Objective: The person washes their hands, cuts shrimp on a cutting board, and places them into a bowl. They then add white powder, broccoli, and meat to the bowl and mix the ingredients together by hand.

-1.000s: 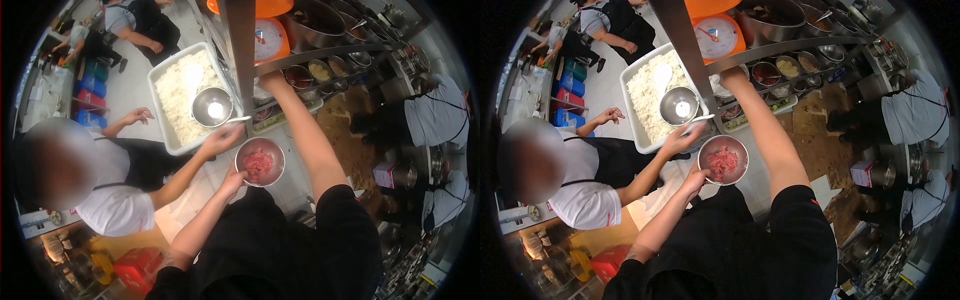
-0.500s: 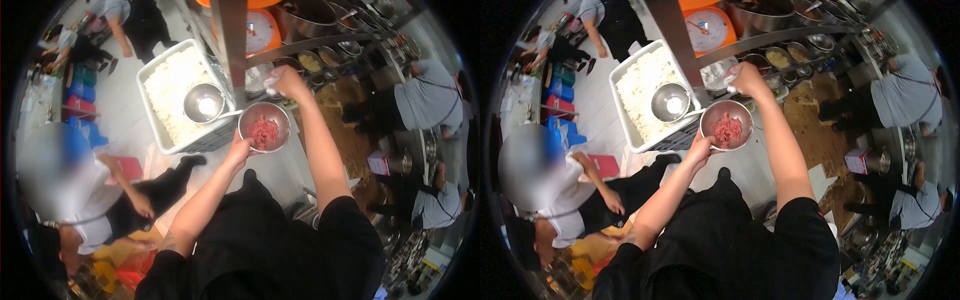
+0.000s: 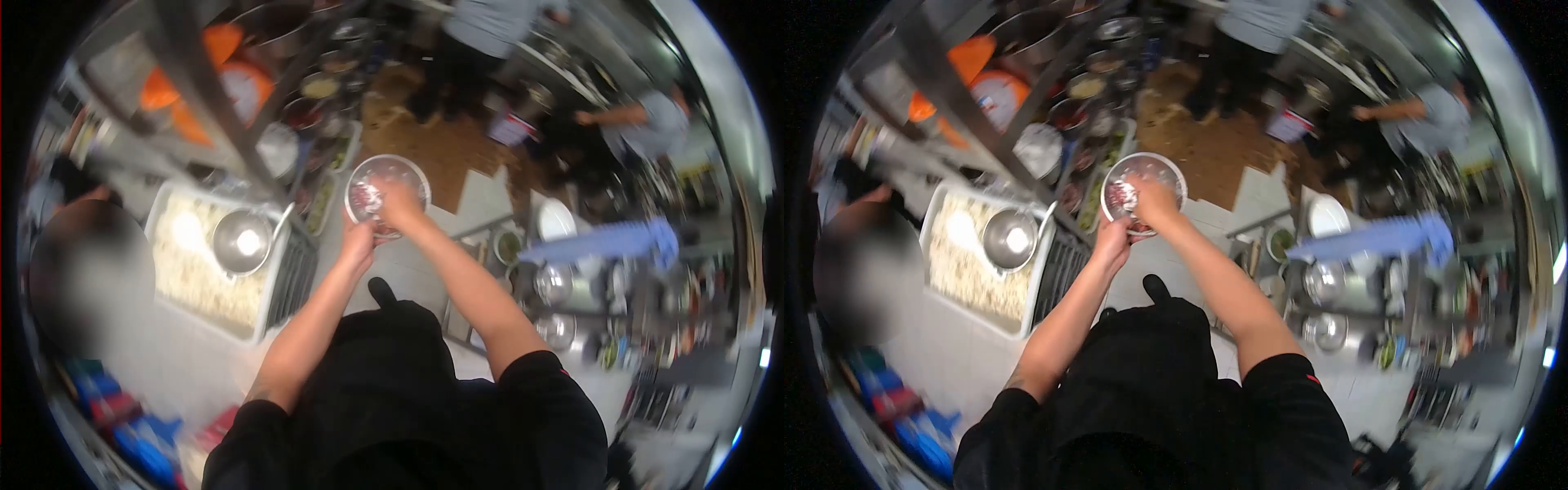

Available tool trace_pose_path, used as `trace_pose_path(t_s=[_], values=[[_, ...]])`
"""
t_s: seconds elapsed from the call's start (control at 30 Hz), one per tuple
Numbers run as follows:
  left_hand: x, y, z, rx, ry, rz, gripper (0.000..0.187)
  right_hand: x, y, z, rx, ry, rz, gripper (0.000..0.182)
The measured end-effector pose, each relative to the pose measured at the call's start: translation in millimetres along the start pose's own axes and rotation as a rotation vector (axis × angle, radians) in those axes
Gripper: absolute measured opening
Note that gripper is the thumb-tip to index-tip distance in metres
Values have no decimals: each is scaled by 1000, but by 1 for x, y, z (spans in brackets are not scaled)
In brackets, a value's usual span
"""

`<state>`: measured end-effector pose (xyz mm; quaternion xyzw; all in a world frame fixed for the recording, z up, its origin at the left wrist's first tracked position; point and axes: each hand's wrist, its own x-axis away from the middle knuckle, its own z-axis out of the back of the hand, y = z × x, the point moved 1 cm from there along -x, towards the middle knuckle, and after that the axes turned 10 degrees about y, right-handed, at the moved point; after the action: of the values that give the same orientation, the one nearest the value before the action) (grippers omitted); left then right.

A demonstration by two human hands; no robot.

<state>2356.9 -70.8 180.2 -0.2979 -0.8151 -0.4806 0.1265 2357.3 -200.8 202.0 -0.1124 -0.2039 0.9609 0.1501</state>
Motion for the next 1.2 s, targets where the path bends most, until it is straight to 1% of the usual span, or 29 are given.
trace_pose_path(t_s=[0.07,0.1,0.13,0.17,0.2,0.3,0.4,0.43,0.5,0.53,0.57,0.6,0.63,0.67,0.7,0.73,0.77,0.8,0.87,0.9,1.0,1.03,1.1,1.13,1.17,1.2], values=[[11,-11,4,-66,-114,136,68,17,22,-11,83,-165,-76,61],[0,-29,16,-135,-185,173,66,30,38,-33,139,-131,-145,54],[-10,-45,22,-209,-256,202,64,50,42,-25,149,-83,-165,50],[3,-39,11,-241,-320,238,64,71,46,-15,158,-35,-185,46],[22,-36,2,-271,-367,276,63,93,34,13,127,17,-143,45],[65,-63,-13,-387,-447,293,66,138,43,46,-7,222,-535,53],[82,-95,-23,-559,-561,398,68,206,46,80,61,-186,-393,59],[89,-100,-29,-569,-592,424,69,224,57,84,119,-263,-341,52],[112,-117,-34,-573,-631,483,71,280,70,89,104,-54,-376,42],[132,-127,-35,-589,-652,482,71,306,71,87,92,41,-391,37],[157,-143,-40,-598,-677,476,71,328,97,66,37,172,-422,35],[177,-156,-47,-603,-702,468,71,346,100,79,122,163,-453,37],[186,-180,-48,-571,-713,533,71,366,100,98,205,150,-482,39],[195,-202,-46,-588,-699,552,72,388,100,110,283,134,-509,41],[215,-216,-53,-610,-686,568,74,407,104,112,308,139,-486,37],[233,-230,-61,-625,-674,582,75,431,110,117,266,161,-513,33],[236,-250,-61,-633,-719,612,75,456,116,123,225,178,-535,29],[258,-260,-69,-641,-731,597,75,479,120,133,184,192,-557,25],[315,-277,-82,-670,-747,574,73,520,136,150,-60,304,-765,31],[336,-293,-91,-659,-792,611,73,541,145,157,-180,364,-869,35],[378,-352,-100,-675,-819,600,73,605,167,166,341,243,-685,48],[389,-369,-103,-697,-823,632,75,623,168,176,339,207,-768,51],[408,-403,-119,-731,-836,687,79,667,185,186,152,324,-747,48],[416,-418,-127,-707,-865,759,80,687,185,202,62,383,-731,47],[424,-434,-133,-686,-893,833,80,713,183,218,164,361,-752,41],[433,-444,-136,-667,-920,908,80,732,189,224,134,352,-834,39]])
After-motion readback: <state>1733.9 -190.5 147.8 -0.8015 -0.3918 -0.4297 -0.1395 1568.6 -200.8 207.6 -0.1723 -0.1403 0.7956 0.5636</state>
